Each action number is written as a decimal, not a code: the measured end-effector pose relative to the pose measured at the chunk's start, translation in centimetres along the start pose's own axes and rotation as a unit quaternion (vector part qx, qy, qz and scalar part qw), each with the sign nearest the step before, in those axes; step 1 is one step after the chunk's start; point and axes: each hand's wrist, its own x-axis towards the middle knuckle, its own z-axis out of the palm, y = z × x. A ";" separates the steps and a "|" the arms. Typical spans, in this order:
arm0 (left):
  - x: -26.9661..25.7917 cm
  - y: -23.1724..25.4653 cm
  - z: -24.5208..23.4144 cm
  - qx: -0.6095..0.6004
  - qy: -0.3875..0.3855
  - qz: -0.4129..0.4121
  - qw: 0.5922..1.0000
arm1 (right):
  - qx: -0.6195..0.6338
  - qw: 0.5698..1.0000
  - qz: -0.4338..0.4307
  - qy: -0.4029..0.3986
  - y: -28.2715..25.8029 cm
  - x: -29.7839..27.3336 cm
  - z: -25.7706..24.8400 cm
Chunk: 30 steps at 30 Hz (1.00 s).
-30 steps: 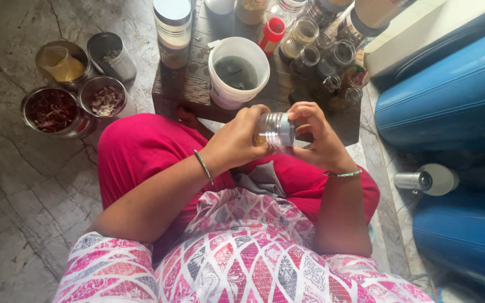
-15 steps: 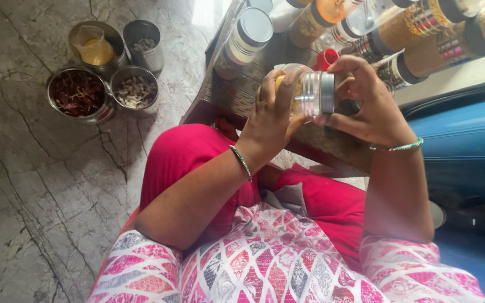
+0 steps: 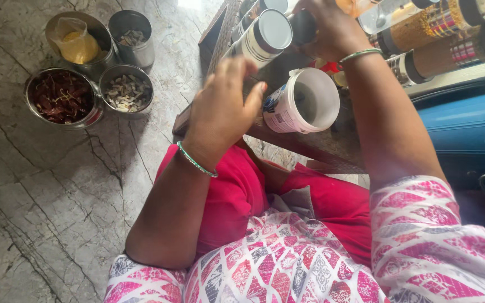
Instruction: The person sits on the floor and handles multiple household containers. They wipe a metal container with a cloth, then open and close several plastic jars containing dry goods, and finally open a small red container.
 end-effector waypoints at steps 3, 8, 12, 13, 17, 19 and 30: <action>-0.9 -0.6 1.5 0.115 -0.161 -0.054 0.979 | -0.127 0.988 0.074 -0.037 0.1 2.2 3.5; -1.2 -0.1 2.0 0.160 -0.191 -0.029 0.968 | -0.182 0.982 0.052 0.017 -0.4 2.7 4.0; -1.7 0.5 2.1 0.158 -0.177 0.009 0.971 | -0.102 0.994 0.015 0.039 -1.0 -0.1 1.7; -1.9 0.6 2.2 0.165 -0.182 0.020 0.969 | -0.084 0.995 0.038 0.031 -0.8 -1.1 0.8; -2.7 1.9 2.8 0.157 -0.189 0.058 0.968 | 0.024 0.993 0.116 0.015 1.9 -6.8 -2.2; -2.9 2.6 3.0 0.145 -0.187 0.086 0.968 | 0.025 0.993 0.108 0.048 4.2 -9.6 -2.9; -2.0 5.6 5.5 -0.013 -0.296 0.111 0.949 | -0.047 0.967 0.238 0.081 13.7 -17.6 4.9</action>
